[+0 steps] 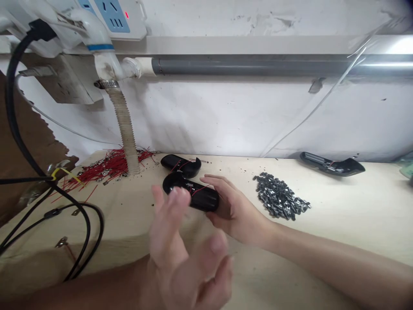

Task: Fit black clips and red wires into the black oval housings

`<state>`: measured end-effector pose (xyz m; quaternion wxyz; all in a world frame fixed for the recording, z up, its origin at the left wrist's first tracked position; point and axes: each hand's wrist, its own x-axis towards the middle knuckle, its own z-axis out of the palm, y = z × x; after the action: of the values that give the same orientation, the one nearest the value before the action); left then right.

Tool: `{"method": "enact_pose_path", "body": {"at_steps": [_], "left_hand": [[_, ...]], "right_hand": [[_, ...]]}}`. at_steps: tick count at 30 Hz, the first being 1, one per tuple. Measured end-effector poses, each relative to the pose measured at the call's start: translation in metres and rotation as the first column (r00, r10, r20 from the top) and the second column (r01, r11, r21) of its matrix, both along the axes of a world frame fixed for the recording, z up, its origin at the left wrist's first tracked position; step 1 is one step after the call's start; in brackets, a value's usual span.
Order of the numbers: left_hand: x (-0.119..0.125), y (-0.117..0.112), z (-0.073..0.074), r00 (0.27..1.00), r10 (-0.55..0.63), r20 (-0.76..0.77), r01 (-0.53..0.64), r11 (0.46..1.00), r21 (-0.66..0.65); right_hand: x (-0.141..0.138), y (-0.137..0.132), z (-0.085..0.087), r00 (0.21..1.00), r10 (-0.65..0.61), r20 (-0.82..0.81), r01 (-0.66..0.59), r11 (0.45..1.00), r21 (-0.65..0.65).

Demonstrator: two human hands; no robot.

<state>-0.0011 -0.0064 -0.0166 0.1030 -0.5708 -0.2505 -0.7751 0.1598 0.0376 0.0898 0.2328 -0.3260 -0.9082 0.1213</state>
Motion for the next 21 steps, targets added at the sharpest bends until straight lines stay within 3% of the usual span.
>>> {"method": "enact_pose_path", "body": {"at_steps": [1, 2, 4, 5, 7, 9, 13, 16, 21], "left_hand": [[-0.001, -0.002, 0.001, 0.996, 0.070, 0.056, -0.078, 0.984, 0.157], [-0.003, -0.002, 0.002, 0.998, 0.044, -0.042, -0.036, 0.984, 0.176], [-0.006, 0.001, 0.005, 0.954, -0.054, -0.294, 0.097, 0.986, 0.132], [-0.008, 0.005, 0.006, 0.933, -0.095, -0.347, 0.128, 0.989, 0.074], [-0.009, 0.015, 0.007, 0.914, 0.005, -0.407, -0.031, 0.998, -0.057], [-0.008, 0.026, 0.007, 0.891, 0.100, -0.442, -0.195, 0.965, -0.174], [-0.006, 0.038, 0.006, 0.869, 0.120, -0.480, -0.288, 0.912, -0.293], [-0.007, 0.040, 0.006, 0.868, 0.077, -0.491, -0.275, 0.898, -0.345], [-0.007, 0.044, 0.006, 0.888, 0.002, -0.460, -0.175, 0.927, -0.333]], "right_hand": [[0.000, 0.000, -0.001, 0.999, -0.008, -0.031, 0.007, 1.000, -0.027], [0.001, 0.000, -0.001, 0.998, -0.012, -0.060, 0.008, 0.998, -0.059], [0.000, 0.000, -0.002, 0.995, -0.023, -0.093, 0.010, 0.991, -0.134], [0.000, 0.000, -0.002, 0.994, -0.027, -0.104, 0.011, 0.989, -0.151], [-0.001, -0.001, -0.001, 0.991, -0.058, -0.117, 0.040, 0.988, -0.147], [-0.002, -0.001, 0.000, 0.980, -0.111, -0.162, 0.086, 0.984, -0.157], [-0.004, -0.001, 0.001, 0.957, -0.198, -0.211, 0.154, 0.966, -0.207], [-0.003, -0.002, 0.000, 0.960, -0.206, -0.190, 0.183, 0.974, -0.132], [-0.002, -0.004, 0.001, 0.986, -0.130, -0.100, 0.137, 0.988, 0.070]]}}
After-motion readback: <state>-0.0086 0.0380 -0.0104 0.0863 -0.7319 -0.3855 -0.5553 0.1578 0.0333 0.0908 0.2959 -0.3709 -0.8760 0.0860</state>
